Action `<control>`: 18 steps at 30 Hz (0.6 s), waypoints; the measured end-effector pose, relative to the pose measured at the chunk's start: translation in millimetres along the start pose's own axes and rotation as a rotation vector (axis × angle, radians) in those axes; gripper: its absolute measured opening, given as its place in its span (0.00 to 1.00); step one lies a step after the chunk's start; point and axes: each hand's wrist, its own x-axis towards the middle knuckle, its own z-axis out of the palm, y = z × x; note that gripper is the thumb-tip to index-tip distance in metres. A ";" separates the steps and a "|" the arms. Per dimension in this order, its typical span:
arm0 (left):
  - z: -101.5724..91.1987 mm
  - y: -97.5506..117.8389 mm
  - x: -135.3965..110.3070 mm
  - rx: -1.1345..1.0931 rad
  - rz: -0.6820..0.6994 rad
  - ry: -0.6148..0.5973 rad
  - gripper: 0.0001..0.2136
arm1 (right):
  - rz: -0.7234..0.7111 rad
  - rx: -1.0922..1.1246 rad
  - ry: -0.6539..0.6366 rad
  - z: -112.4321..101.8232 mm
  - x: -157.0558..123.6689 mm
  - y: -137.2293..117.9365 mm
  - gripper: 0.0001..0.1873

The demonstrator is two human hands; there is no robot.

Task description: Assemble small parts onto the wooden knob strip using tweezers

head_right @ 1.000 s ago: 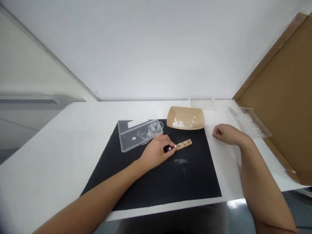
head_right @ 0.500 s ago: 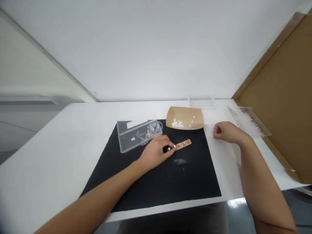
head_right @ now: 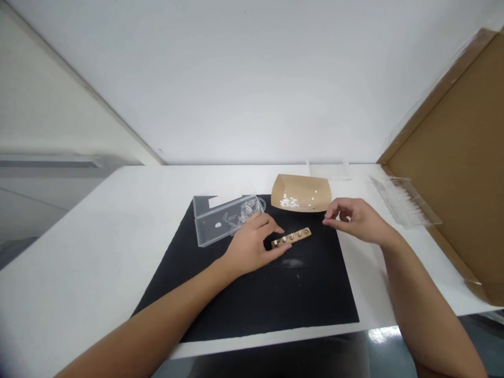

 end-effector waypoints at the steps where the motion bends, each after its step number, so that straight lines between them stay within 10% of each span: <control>1: -2.6 2.9 0.8 -0.006 0.011 0.037 0.16 | -0.033 0.059 -0.001 7.3 -0.4 -5.5 0.17; 18: -12.8 36.2 5.9 -0.441 0.347 0.292 0.11 | -0.275 0.490 -0.211 76.3 -9.0 -38.5 0.04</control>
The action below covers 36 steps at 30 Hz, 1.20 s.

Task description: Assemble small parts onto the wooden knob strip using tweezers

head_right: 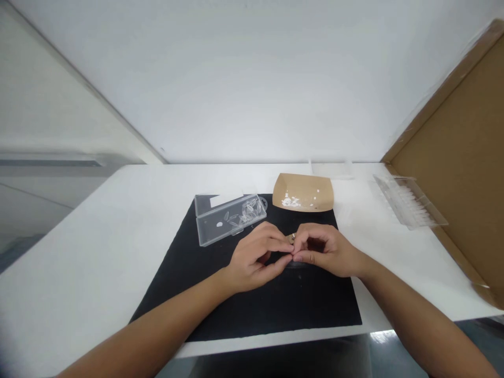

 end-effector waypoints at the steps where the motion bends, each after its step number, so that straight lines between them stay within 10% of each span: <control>1: -0.2 -0.1 0.7 -0.008 -0.003 0.001 0.11 | -0.002 0.004 0.004 0.0 0.0 0.6 0.04; 36: -0.9 -10.5 -6.1 -0.054 -0.151 0.000 0.07 | -0.144 -0.333 0.062 -1.2 2.1 2.3 0.02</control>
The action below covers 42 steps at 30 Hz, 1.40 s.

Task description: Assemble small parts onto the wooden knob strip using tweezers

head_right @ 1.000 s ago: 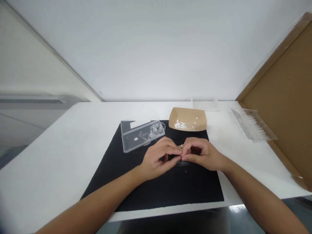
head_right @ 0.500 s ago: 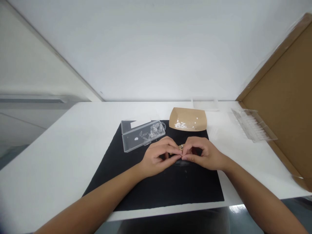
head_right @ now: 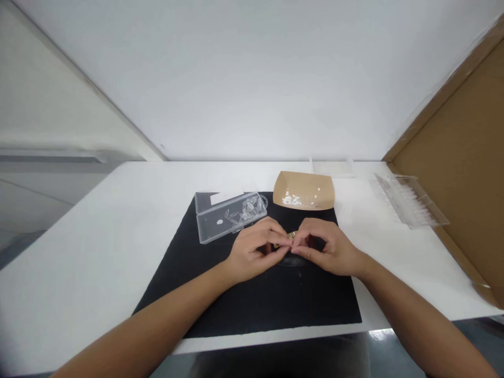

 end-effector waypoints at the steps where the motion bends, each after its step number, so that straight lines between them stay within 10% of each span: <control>1: 0.0 -0.1 0.2 0.004 0.003 0.002 0.07 | 0.004 0.003 0.004 0.0 -0.2 0.1 0.02; 25: -0.7 -5.3 0.7 0.187 0.110 -0.050 0.07 | -0.030 -0.176 0.079 1.2 0.9 0.2 0.03; 42: -1.2 -3.1 -1.9 0.204 -0.118 -0.064 0.06 | 0.027 -0.196 0.146 -2.1 -0.5 3.5 0.05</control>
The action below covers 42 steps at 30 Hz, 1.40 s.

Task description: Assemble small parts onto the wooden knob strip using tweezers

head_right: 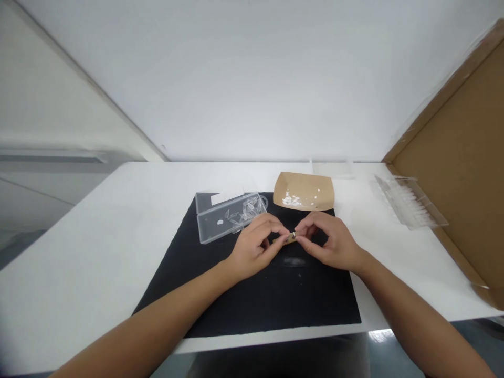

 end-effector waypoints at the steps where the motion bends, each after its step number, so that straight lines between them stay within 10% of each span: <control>1: -0.1 0.2 0.3 -0.014 0.000 0.006 0.06 | -0.017 -0.005 -0.017 0.3 0.3 0.0 0.06; 27: 5.6 -12.5 2.0 0.048 0.185 0.075 0.04 | -0.169 -0.292 -0.001 -0.2 -1.2 6.4 0.02; 42: 26.3 -17.2 -11.7 0.178 -0.113 -0.046 0.08 | -0.258 -0.778 -0.086 5.6 -2.5 10.7 0.06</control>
